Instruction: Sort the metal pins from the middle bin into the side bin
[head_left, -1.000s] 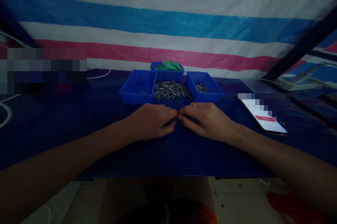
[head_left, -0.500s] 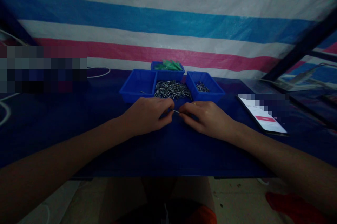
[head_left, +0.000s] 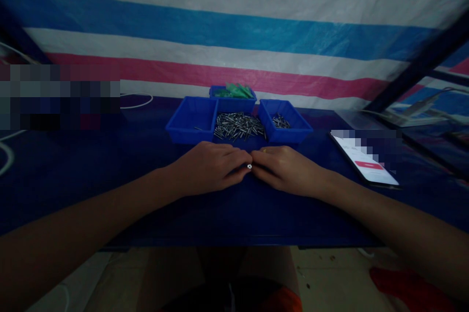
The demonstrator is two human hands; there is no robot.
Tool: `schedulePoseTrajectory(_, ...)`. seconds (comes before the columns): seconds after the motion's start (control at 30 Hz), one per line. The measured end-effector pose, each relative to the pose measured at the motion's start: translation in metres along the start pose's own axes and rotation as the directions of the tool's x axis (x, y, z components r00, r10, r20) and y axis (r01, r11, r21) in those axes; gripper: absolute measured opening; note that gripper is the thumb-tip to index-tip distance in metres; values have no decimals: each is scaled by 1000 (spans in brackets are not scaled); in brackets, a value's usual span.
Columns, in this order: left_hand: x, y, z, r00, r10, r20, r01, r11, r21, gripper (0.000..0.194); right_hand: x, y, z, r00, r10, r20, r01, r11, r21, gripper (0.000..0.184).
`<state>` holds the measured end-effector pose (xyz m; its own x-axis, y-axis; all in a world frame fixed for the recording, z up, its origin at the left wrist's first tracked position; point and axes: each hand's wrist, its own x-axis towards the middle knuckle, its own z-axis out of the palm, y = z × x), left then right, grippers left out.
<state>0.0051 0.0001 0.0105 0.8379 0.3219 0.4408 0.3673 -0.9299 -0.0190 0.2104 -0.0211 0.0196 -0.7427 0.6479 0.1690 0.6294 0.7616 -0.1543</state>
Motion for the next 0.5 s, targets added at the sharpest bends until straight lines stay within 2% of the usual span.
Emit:
schedulePoseTrajectory(0.3,3,-2,-4,976,-216,-3,216,974,75,12,1,1,0,991,116,-66,-116,993,1,19)
schedulePoseTrajectory(0.4,3,-4,-2,966,-244,87,237,968,85,11,1,0,-2,986,129,-102,-129,992,11,20)
schedulePoseTrajectory(0.5,4,-2,-1,962,-204,181,193,978,76,13,0,-2,-3,986,105,-130,-106,994,-4,21)
